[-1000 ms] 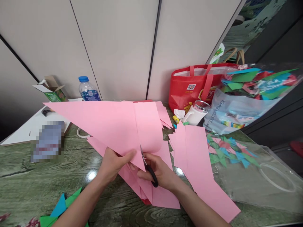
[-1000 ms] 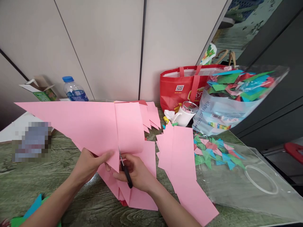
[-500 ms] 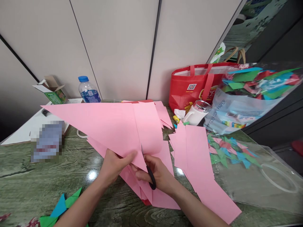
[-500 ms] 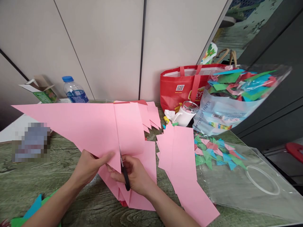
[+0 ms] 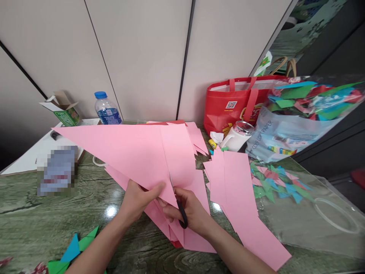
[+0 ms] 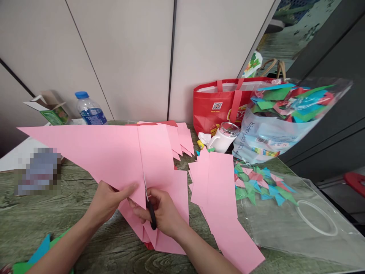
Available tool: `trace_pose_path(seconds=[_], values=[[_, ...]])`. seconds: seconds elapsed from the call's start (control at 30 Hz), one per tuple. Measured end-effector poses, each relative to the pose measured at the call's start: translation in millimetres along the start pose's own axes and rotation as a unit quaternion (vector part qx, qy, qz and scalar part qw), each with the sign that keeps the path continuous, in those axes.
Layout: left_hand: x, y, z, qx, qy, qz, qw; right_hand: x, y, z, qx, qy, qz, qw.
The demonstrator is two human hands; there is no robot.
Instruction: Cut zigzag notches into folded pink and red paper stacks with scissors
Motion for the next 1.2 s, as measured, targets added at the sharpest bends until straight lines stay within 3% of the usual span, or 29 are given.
trace_pose_path(seconds=[0.3, 0.43, 0.53, 0.83, 1.07, 1.2], values=[[-3, 1, -2, 0.017, -0.025, 0.014, 0.999, -1, 0, 1, 0.013, 0.007, 0.026, 1.000], [-2, 1, -4, -0.028, -0.008, 0.068, 0.997, 1, 1, -1, 0.008, 0.017, -0.004, 1.000], [2, 3, -6, -0.028, -0.012, 0.092, 0.995, 3, 3, -2, 0.015, 0.014, 0.000, 1.000], [7, 9, -8, -0.002, -0.027, 0.000, 1.000, -1, 4, 0, 0.035, 0.009, 0.005, 0.999], [5, 10, -7, -0.011, -0.027, -0.021, 0.999, -8, 3, -2, 0.027, 0.060, -0.001, 0.998], [3, 11, -8, 0.028, -0.055, -0.026, 0.998, -6, 2, -1, 0.034, 0.037, 0.000, 0.999]])
Point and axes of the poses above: each hand's wrist, its own z-axis away from the middle knuckle, its own y-axis out of the back of the hand, x = y × z, the point moved 2 cm from there along -z, towards the middle knuckle, and after that the axes turned 10 degrees about x, right-handed, at the moved point
